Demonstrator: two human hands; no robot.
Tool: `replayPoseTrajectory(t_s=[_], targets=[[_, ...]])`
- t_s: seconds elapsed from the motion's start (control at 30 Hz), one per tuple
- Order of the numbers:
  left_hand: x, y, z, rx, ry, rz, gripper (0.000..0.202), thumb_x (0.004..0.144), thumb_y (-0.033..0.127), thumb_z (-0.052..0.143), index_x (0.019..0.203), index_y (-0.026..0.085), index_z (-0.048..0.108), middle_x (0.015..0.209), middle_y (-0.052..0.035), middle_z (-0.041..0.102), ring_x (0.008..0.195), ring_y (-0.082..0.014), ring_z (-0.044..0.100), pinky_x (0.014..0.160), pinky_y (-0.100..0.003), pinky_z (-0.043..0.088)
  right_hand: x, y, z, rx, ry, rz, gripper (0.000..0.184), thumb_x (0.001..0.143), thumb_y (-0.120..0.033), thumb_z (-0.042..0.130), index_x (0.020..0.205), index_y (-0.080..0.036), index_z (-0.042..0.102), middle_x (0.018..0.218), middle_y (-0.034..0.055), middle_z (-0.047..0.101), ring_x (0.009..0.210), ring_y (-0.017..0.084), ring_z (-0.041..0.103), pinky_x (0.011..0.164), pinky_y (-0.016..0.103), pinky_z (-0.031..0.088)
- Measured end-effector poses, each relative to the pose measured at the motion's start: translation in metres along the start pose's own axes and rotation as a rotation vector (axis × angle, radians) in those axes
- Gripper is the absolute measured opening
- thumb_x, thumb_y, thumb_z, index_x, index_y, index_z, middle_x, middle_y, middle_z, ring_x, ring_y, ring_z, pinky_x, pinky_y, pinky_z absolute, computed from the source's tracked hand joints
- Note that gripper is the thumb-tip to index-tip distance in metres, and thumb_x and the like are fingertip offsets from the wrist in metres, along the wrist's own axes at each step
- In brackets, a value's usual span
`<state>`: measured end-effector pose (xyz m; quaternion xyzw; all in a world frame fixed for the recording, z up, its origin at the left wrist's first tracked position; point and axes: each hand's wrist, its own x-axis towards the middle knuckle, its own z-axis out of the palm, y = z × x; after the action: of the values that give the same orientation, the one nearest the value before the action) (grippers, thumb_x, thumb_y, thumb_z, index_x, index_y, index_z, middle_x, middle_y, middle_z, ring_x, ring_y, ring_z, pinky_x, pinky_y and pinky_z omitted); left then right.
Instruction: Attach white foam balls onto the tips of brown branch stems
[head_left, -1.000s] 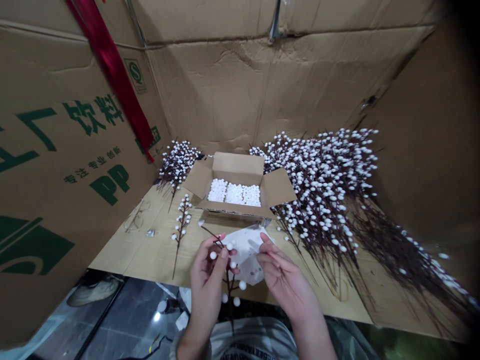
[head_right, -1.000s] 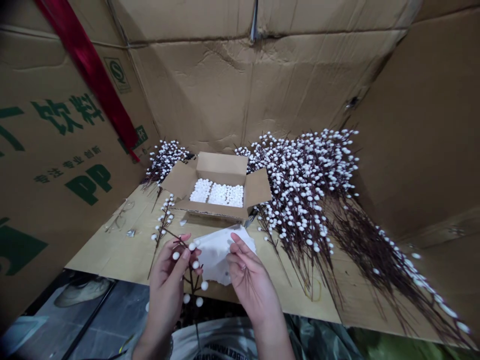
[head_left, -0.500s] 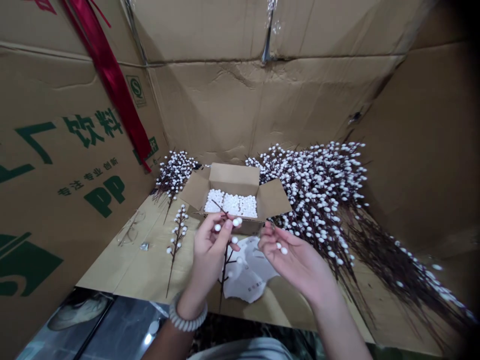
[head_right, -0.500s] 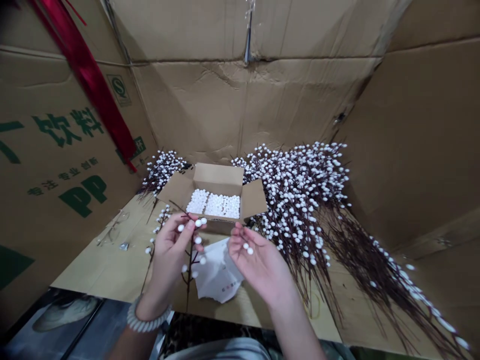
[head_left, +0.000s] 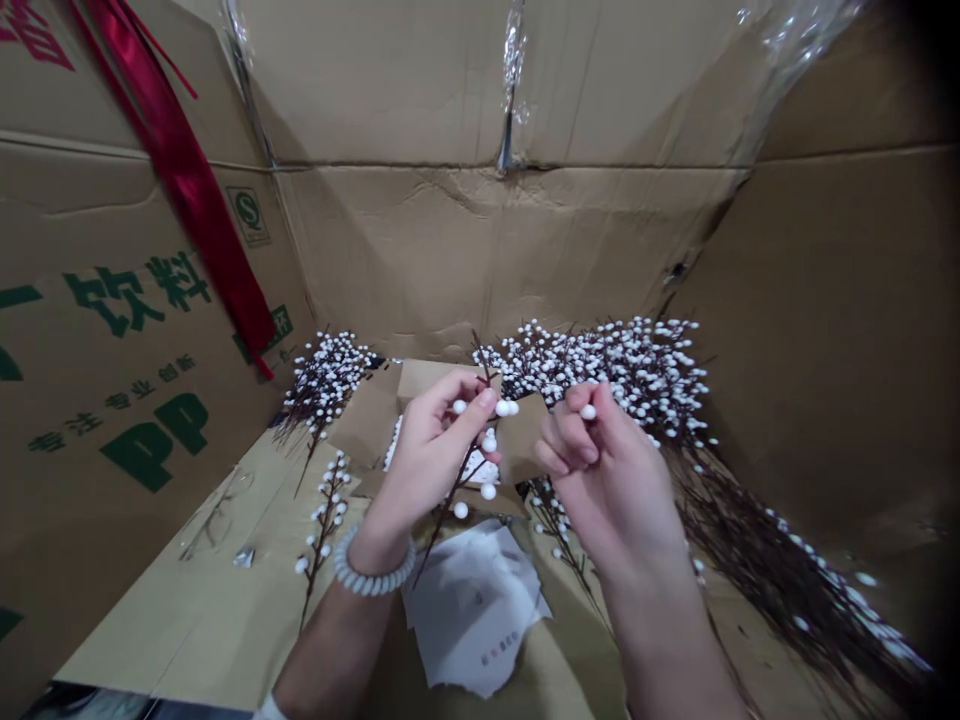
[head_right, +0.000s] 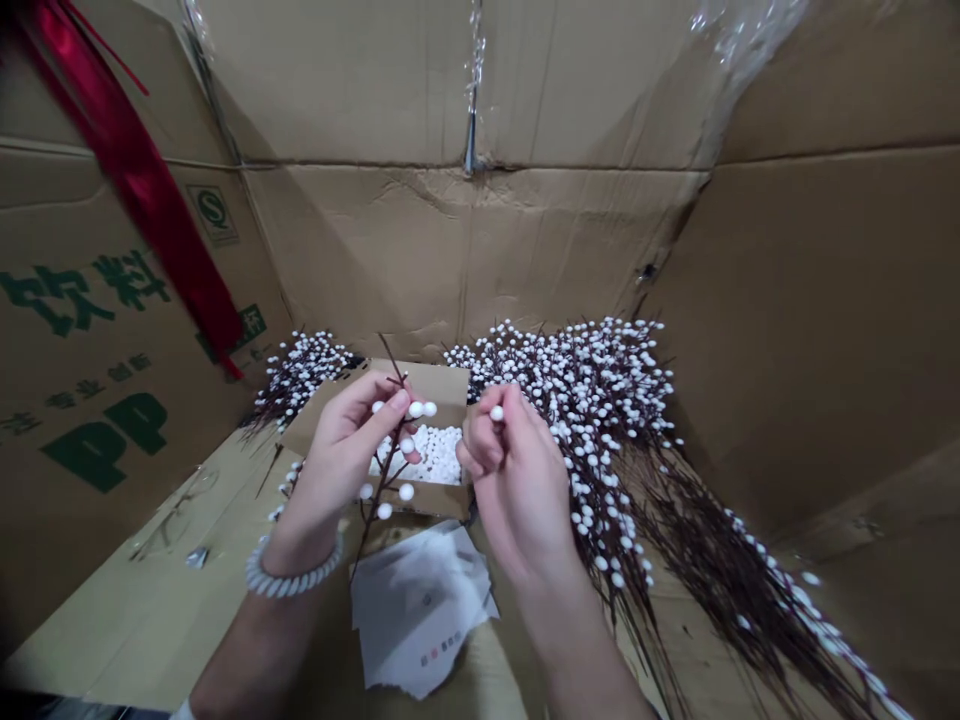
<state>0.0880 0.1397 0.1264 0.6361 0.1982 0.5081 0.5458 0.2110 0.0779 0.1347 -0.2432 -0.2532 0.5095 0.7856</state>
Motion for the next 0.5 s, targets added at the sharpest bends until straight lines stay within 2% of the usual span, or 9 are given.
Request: replayPoseTrajectory(t_s=[0.1,0.17,0.3,0.4,0.5], targets=[[0.005,-0.003,-0.001,0.029,-0.038,-0.014,0.015,0.088,0.032,0.058,0.082,0.019,0.062,0.07,0.0028,0.059,0.051,-0.0084,0.058,0.043,-0.017,0.05,0.011,0.004,0.006,-0.096,-0.06,-0.192,0.019,0.078,-0.027,0.072,0.071,-0.017,0.058,0.053,-0.0078,0.042,0.045,0.004,0.032,0.041,0.012,0.036],[0.006,-0.007,-0.002,0.063,-0.059,-0.026,0.017,0.088,0.034,0.057,0.085,0.018,0.063,0.075,0.0012,0.063,0.051,-0.0085,0.06,0.043,-0.017,0.049,0.017,0.007,0.006,-0.125,-0.088,-0.259,0.019,0.075,-0.027,0.075,0.073,-0.02,0.058,0.056,-0.0074,0.045,0.047,0.005,0.034,0.043,0.013,0.036],[0.008,-0.013,-0.004,0.22,-0.044,0.066,0.016,0.09,0.03,0.056,0.083,0.018,0.063,0.085,-0.0019,0.068,0.059,-0.0102,0.064,0.051,-0.019,0.051,0.025,0.014,-0.002,-0.199,-0.157,-0.288,0.022,0.08,-0.034,0.071,0.069,-0.021,0.058,0.052,-0.0081,0.042,0.045,0.005,0.033,0.042,0.013,0.034],[0.008,-0.012,-0.003,0.402,-0.048,0.155,0.017,0.09,0.025,0.055,0.078,0.018,0.064,0.079,-0.0013,0.068,0.066,-0.0122,0.064,0.059,-0.022,0.051,0.03,0.019,-0.009,-0.242,-0.13,-0.296,0.022,0.081,-0.035,0.07,0.069,-0.02,0.059,0.051,-0.0083,0.04,0.044,0.005,0.033,0.042,0.014,0.032],[0.007,-0.008,0.0,0.541,-0.085,0.253,0.013,0.089,0.019,0.056,0.078,0.018,0.063,0.07,0.0015,0.067,0.062,-0.0106,0.061,0.06,-0.021,0.047,0.032,0.021,-0.013,-0.273,-0.116,-0.289,0.019,0.082,-0.035,0.068,0.073,-0.021,0.059,0.053,-0.0078,0.041,0.047,0.005,0.036,0.045,0.014,0.034]])
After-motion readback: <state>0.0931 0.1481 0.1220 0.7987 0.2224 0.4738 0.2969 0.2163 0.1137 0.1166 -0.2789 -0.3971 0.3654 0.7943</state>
